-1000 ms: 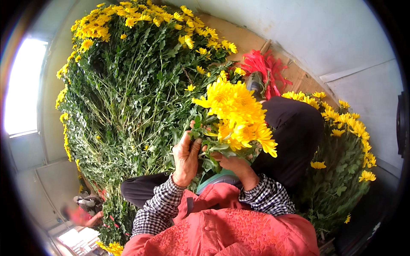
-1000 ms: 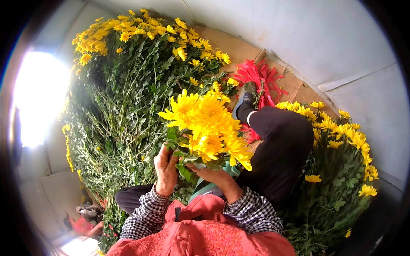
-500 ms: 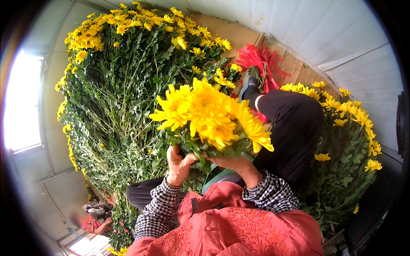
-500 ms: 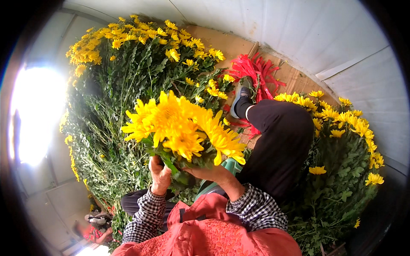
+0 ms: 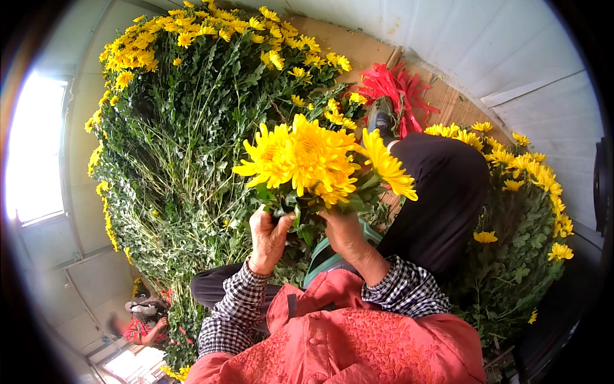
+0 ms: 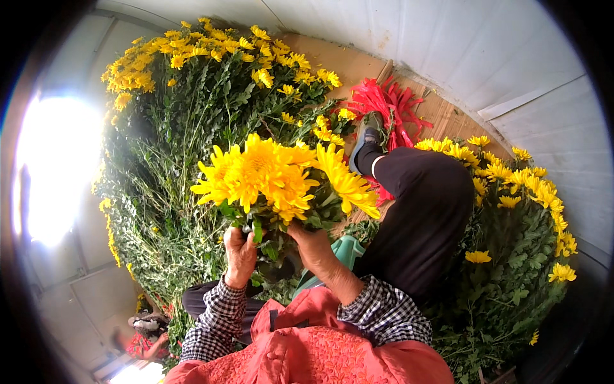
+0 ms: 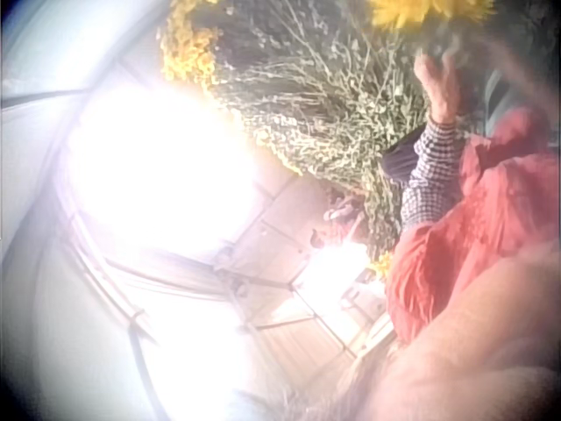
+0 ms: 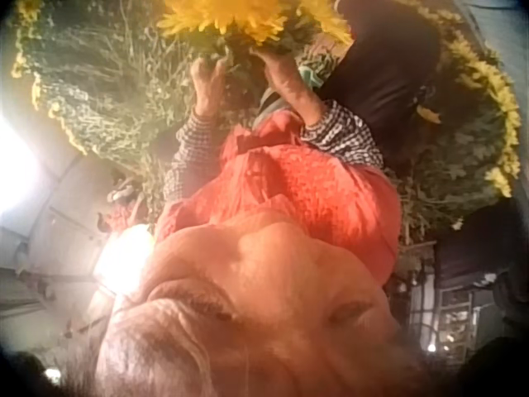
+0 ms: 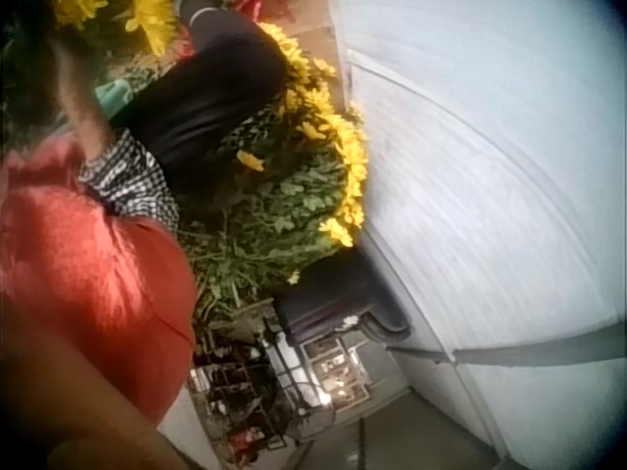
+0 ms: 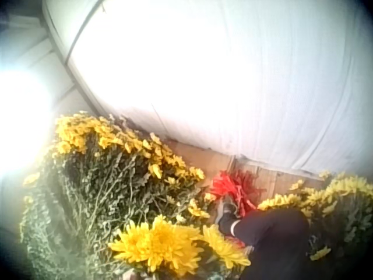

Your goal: The person gathers yellow chrysanthemum stems from a large pile on the floor, aligns them into a bunch, and secures the stems with a red rubber band. The person repeats this process to create multiple flower bundles.

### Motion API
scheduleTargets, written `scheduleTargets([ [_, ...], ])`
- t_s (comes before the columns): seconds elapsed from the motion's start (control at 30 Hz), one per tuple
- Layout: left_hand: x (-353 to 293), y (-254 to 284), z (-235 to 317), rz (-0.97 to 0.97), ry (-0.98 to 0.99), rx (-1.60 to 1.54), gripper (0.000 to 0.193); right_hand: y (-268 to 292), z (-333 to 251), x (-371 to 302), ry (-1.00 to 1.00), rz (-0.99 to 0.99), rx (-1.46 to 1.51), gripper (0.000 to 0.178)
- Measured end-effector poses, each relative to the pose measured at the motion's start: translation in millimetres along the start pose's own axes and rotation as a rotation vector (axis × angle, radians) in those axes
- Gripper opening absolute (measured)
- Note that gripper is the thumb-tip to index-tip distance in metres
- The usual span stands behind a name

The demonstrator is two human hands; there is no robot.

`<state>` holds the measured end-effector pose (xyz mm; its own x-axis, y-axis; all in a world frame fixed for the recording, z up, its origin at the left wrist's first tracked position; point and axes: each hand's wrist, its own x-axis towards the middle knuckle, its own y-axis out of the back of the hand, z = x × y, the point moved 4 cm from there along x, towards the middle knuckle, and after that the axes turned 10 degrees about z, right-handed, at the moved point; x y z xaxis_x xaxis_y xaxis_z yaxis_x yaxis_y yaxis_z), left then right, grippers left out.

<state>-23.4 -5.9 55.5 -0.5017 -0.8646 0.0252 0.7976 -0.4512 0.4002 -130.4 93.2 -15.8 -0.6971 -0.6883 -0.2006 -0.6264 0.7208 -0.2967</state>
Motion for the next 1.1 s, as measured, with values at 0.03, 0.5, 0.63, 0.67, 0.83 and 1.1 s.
scheduleTargets([
  [0.03,1,-2,3,-0.048,-0.012,0.048,0.020,1,-8,2,0.245,-0.047,-0.270,0.029],
  [0.5,2,-12,-21,-0.012,0.340,-0.474,0.012,-11,2,2,-0.042,-0.071,-0.015,0.028],
  [0.63,3,-21,-19,0.053,0.343,-0.534,0.007,-12,4,2,-0.149,-0.093,0.071,0.028],
  [0.67,4,-24,-14,0.056,0.340,-0.505,0.009,-11,10,-1,-0.006,-0.116,-0.107,0.029],
  [0.83,8,-20,-29,-0.166,0.284,-0.310,0.016,-13,-13,2,0.151,-0.229,-0.324,0.029],
  [1.1,20,-36,-25,-0.232,0.411,-0.421,0.017,4,-4,22,-0.215,-0.161,0.201,0.048],
])
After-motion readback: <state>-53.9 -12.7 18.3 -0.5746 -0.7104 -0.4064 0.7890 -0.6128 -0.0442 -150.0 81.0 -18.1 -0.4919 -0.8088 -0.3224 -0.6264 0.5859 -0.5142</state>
